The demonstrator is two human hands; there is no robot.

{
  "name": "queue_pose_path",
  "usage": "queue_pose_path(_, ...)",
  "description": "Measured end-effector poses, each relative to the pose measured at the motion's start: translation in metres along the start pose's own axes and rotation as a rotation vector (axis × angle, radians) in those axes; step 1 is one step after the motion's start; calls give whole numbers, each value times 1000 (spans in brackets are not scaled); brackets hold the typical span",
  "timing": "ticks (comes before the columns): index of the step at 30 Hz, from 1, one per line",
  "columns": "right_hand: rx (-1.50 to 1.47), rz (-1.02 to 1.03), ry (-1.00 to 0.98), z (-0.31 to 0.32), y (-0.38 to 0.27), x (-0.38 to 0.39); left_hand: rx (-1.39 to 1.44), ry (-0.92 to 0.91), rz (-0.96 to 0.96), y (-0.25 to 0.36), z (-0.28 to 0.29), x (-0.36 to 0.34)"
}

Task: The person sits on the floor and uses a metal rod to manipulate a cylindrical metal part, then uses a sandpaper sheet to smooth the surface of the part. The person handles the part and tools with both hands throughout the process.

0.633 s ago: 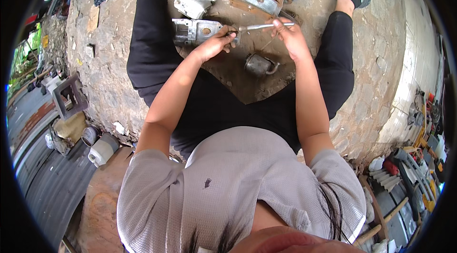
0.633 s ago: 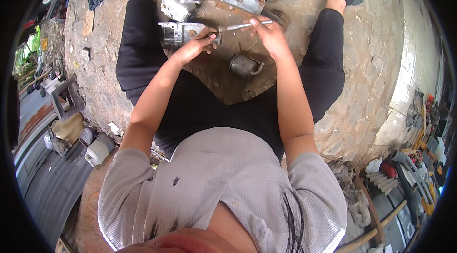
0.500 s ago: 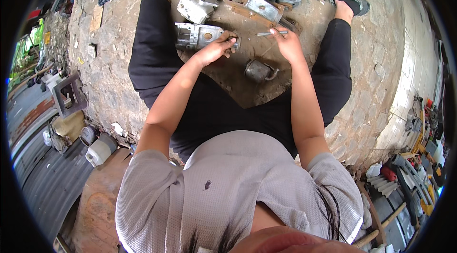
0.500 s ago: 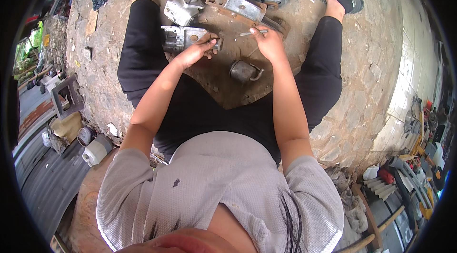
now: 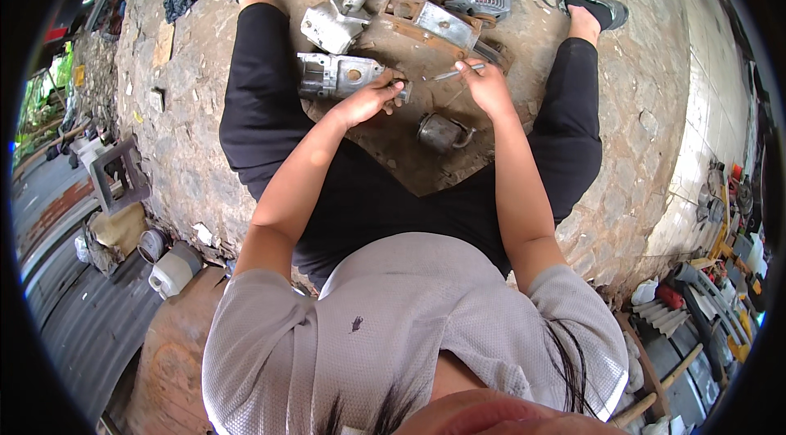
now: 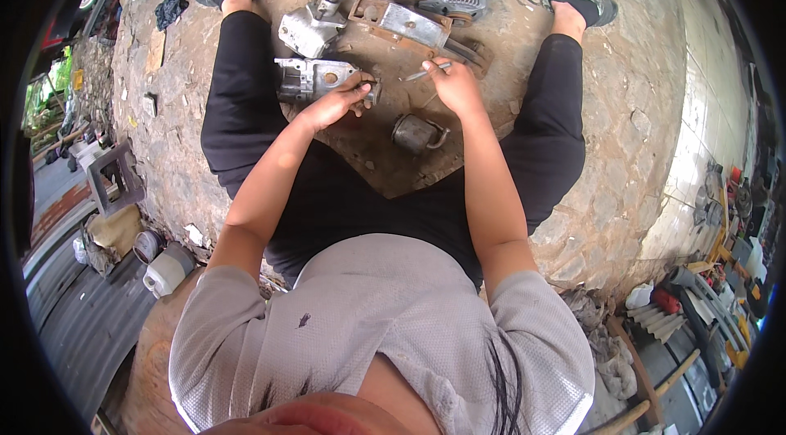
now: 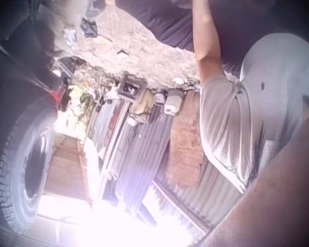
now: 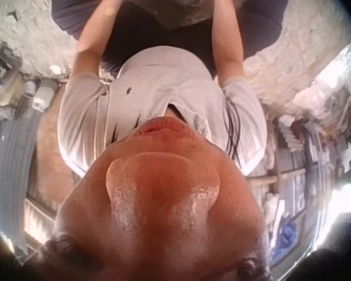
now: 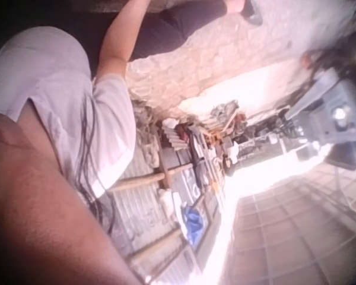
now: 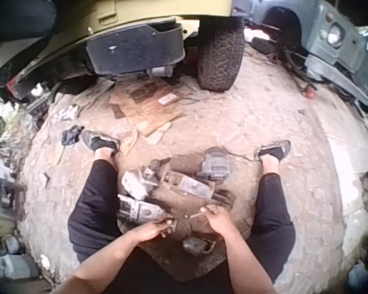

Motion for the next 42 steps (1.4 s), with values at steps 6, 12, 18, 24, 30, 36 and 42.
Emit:
queue_pose_path(6,-316,39,-35,-4,0,1,-18,17,-28,2,5,0)
queue_pose_path(12,-533,24,-117,-4,-12,8,-40,25,-20,-1,3,-1)
queue_pose_path(18,-877,-13,-185,-6,-10,12,-37,24,-30,3,2,1)
queue_pose_path(24,-582,3,-123,-8,12,2,-21,30,-38,6,2,3)
queue_pose_path(30,-391,-72,-15,-11,43,0,-46,14,-42,8,2,1)
queue_pose_path(36,-578,-70,-90,-11,27,9,-69,-16,-8,8,2,2)
queue_pose_path(42,-969,-29,-170,-11,-3,16,-61,10,-4,5,3,4)
Point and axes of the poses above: each hand's wrist, its own x-axis away from the middle knuckle, its own z-axis out of the back of the hand, y = z × x, the point moved 6 cm from there along -x, towards the middle knuckle, and after that the axes turned 11 degrees about -x, right-handed, at the moved point
